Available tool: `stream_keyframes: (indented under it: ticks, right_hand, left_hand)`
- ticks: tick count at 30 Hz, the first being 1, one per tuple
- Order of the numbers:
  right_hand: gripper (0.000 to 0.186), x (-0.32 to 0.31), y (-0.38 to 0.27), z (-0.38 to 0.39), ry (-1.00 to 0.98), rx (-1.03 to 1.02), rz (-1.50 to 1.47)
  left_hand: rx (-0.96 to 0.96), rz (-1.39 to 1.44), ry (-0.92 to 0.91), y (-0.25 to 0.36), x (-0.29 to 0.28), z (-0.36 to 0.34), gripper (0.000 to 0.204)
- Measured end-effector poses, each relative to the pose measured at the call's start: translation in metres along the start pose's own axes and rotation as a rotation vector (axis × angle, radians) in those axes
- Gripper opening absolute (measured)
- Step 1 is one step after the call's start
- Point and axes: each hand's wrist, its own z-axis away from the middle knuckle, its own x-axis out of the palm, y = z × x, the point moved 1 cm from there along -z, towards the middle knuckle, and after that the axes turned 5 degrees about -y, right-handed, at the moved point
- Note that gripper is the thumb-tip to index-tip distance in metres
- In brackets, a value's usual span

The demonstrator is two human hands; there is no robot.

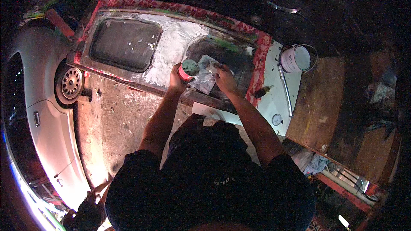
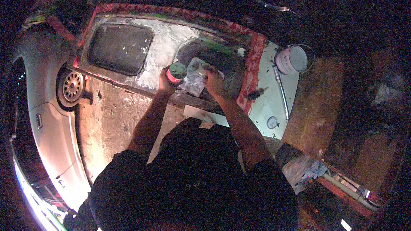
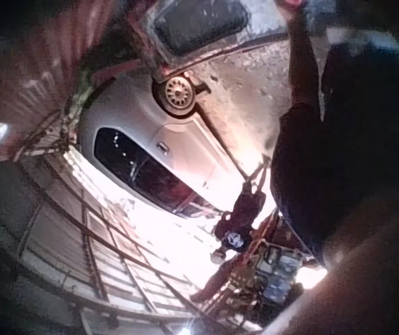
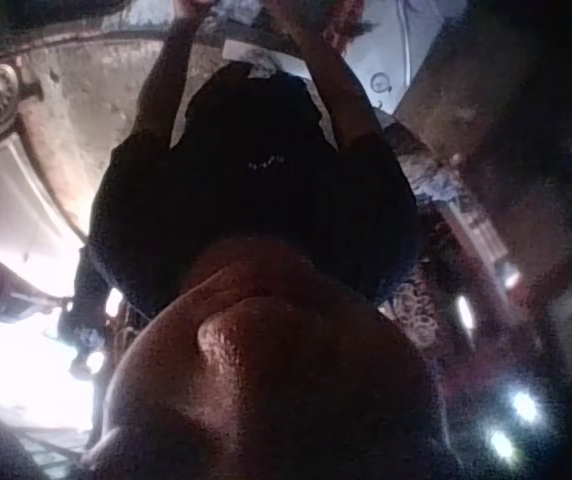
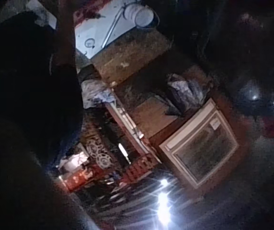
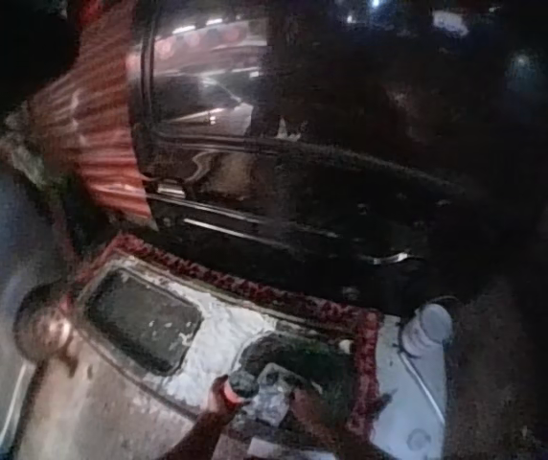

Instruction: The person scoops body filler from a container and spreads it onto a car door panel using a putty knife. They repeatedly apply and smooth the filler across the surface of the door.

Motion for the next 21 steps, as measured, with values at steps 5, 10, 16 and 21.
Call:
stream_keyframes:
  ticks: [5, 10, 16, 21]
  right_hand:
    - [0.051, -0.002, 0.009, 0.014, 0.029, 0.044, -0.046]
    - [0.045, -0.008, 0.016, 0.03, 0.083, 0.128, -0.183]
    - [0.044, -0.059, 0.028, 0.072, 0.23, 0.145, -0.194]
    - [0.042, -0.076, 0.059, 0.114, 0.352, 0.176, -0.193]
  left_hand:
    - [-0.01, -0.017, -0.022, -0.006, 0.005, 0.0, 0.051]
    - [-0.047, -0.007, -0.002, -0.015, 0.008, -0.001, 0.052]
    - [-0.101, -0.027, -0.22, -0.027, 0.04, 0.007, 0.056]
    - [-0.201, -0.04, -0.301, -0.063, 0.069, 0.0, 0.057]
